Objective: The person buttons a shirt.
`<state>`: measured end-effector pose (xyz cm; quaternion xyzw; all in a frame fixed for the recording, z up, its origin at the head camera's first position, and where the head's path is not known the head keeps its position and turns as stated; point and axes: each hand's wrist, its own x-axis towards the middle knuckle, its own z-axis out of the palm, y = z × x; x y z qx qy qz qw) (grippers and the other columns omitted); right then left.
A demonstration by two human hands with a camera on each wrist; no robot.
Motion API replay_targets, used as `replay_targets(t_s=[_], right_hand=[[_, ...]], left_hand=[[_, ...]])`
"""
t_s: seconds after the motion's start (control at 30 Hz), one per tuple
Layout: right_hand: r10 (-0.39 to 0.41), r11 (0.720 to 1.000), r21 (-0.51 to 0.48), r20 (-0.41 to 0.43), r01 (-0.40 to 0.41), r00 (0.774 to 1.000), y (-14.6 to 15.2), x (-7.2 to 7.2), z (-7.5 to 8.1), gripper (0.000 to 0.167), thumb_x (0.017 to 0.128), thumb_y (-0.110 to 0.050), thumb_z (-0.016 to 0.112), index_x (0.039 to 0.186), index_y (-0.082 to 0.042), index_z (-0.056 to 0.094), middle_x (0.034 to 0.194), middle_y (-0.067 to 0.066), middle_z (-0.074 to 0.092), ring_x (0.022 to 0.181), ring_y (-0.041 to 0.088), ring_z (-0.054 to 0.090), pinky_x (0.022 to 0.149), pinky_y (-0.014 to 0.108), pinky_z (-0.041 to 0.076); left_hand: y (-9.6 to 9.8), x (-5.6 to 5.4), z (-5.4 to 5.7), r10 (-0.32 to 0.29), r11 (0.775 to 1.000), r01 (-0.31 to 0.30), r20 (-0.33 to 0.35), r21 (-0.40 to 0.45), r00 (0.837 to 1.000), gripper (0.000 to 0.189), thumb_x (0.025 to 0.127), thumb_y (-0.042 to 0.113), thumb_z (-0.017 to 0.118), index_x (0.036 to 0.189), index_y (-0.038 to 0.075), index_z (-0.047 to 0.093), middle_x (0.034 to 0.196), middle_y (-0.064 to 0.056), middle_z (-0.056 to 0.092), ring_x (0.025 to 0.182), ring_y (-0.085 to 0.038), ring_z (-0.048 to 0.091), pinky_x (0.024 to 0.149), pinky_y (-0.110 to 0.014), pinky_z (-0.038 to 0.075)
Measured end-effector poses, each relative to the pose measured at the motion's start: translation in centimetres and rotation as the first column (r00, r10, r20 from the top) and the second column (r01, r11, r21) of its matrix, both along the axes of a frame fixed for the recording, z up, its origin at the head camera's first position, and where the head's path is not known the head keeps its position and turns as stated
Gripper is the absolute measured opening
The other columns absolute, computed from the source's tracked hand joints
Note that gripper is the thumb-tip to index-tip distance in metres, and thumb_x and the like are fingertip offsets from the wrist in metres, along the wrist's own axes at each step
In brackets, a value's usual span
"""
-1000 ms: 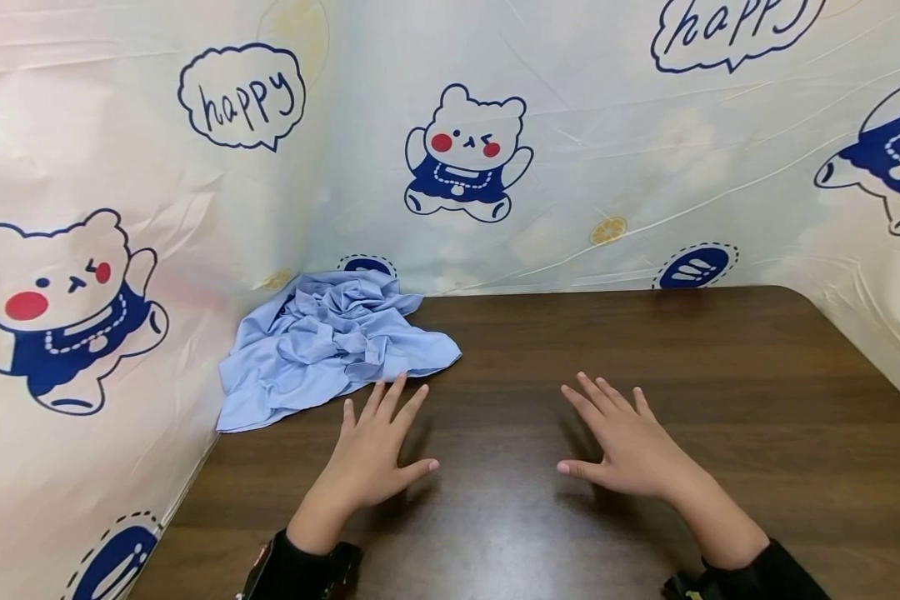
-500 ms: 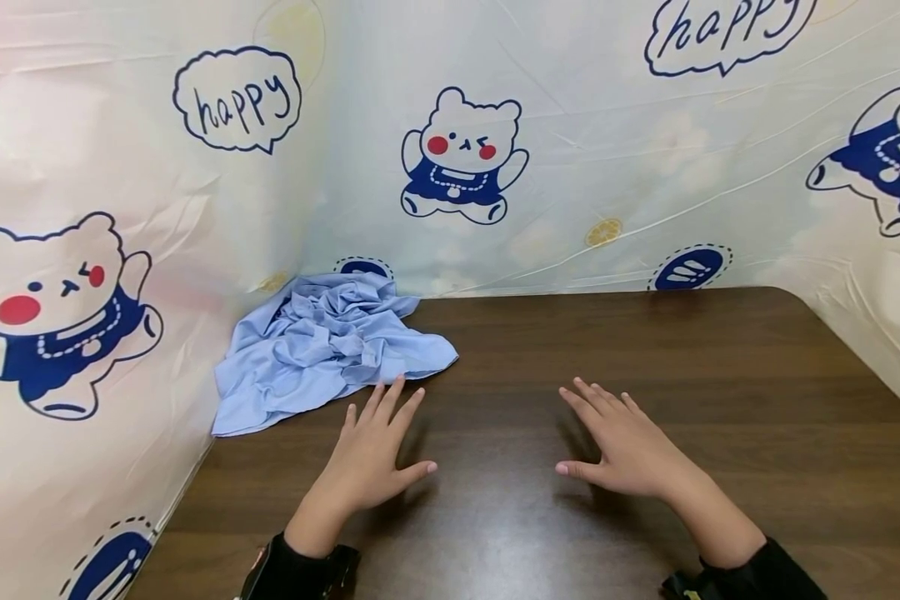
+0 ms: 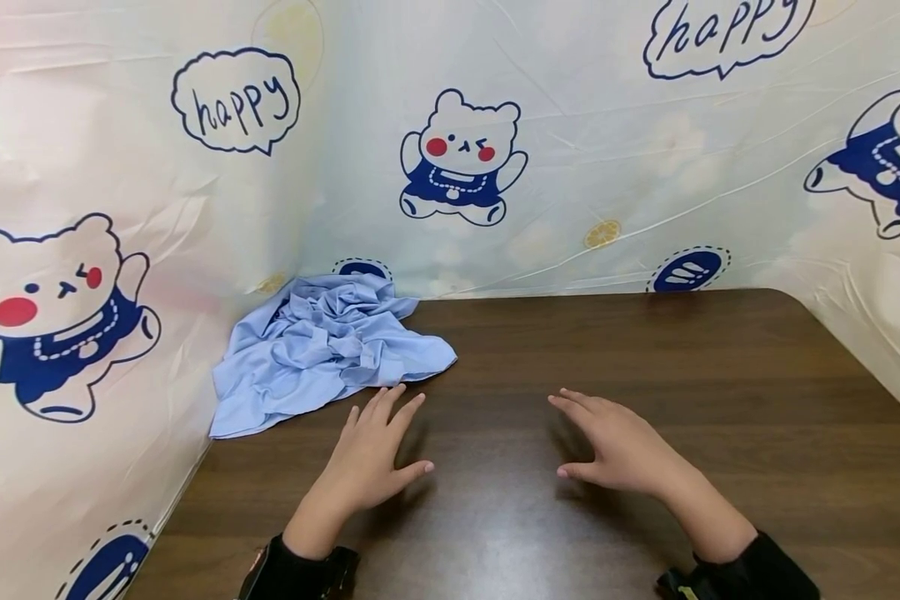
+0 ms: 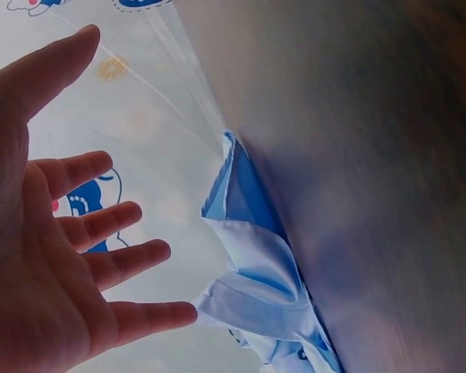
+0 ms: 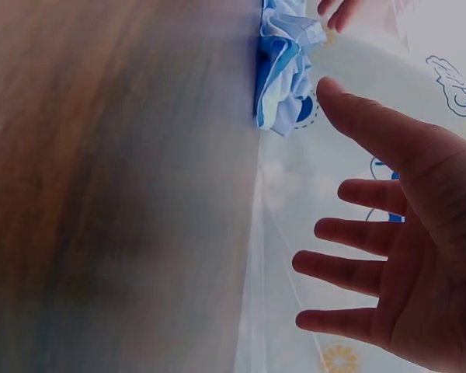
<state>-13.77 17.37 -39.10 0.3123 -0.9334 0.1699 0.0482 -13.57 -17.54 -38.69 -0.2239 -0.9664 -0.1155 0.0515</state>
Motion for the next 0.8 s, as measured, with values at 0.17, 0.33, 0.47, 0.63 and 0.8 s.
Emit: replay_targets(t_s=[0.17,0.33,0.47,0.63,0.8], right_hand=[[0.027,0.999,0.018,0.009,-0.027,1.000,-0.4,-0.2,0.3,0.076,0.076,-0.035,0.084,0.136,-0.001,0.052,0.136,0.020,0.054,0.120,0.037,0.055,0.094,0.053,0.047],[0.061,0.998,-0.028,0.069,-0.059,0.996,-1.0,-0.7,0.4,0.065,0.077,-0.025,0.084,0.130,0.000,0.057,0.127,0.016,0.060,0.115,0.033,0.058,0.092,0.048,0.049],[0.109,0.993,-0.052,0.062,-0.106,0.992,-1.7,-1.2,0.2,0.056,0.078,-0.021,0.083,0.124,0.001,0.061,0.121,0.014,0.063,0.111,0.030,0.061,0.090,0.046,0.051],[0.155,0.987,-0.046,0.067,-0.152,0.986,-2.9,-2.0,0.1,0.050,0.081,-0.020,0.081,0.121,0.001,0.062,0.119,0.012,0.063,0.109,0.028,0.061,0.089,0.044,0.051],[0.247,0.969,-0.018,0.054,-0.247,0.967,-4.4,-3.3,0.2,0.045,0.082,-0.021,0.080,0.118,0.001,0.063,0.116,0.010,0.063,0.106,0.025,0.062,0.088,0.041,0.052]], left_hand=[[-0.3,0.0,-0.3,-0.024,1.000,0.024,-0.051,0.008,0.998,0.077,0.079,0.040,0.080,0.142,0.009,0.049,0.145,-0.020,0.042,0.128,-0.040,0.044,0.096,-0.063,0.040],[-1.0,-0.3,-0.4,-0.044,0.998,0.047,-0.087,0.033,0.995,0.072,0.079,0.032,0.082,0.138,0.005,0.052,0.134,-0.020,0.049,0.118,-0.038,0.051,0.085,-0.057,0.048],[-1.6,-0.4,-0.3,-0.050,0.997,0.054,-0.081,0.046,0.995,0.067,0.079,0.030,0.082,0.135,0.005,0.055,0.130,-0.018,0.052,0.116,-0.036,0.052,0.085,-0.056,0.048],[-2.6,-0.8,-0.2,-0.071,0.992,0.078,-0.079,0.097,0.994,0.067,0.080,0.025,0.082,0.136,0.004,0.053,0.126,-0.014,0.054,0.115,-0.033,0.054,0.091,-0.052,0.047],[-4.0,-1.7,0.4,-0.107,0.986,0.112,-0.053,0.123,0.993,0.064,0.081,0.021,0.081,0.134,0.001,0.053,0.124,-0.014,0.055,0.115,-0.031,0.054,0.096,-0.048,0.045]])
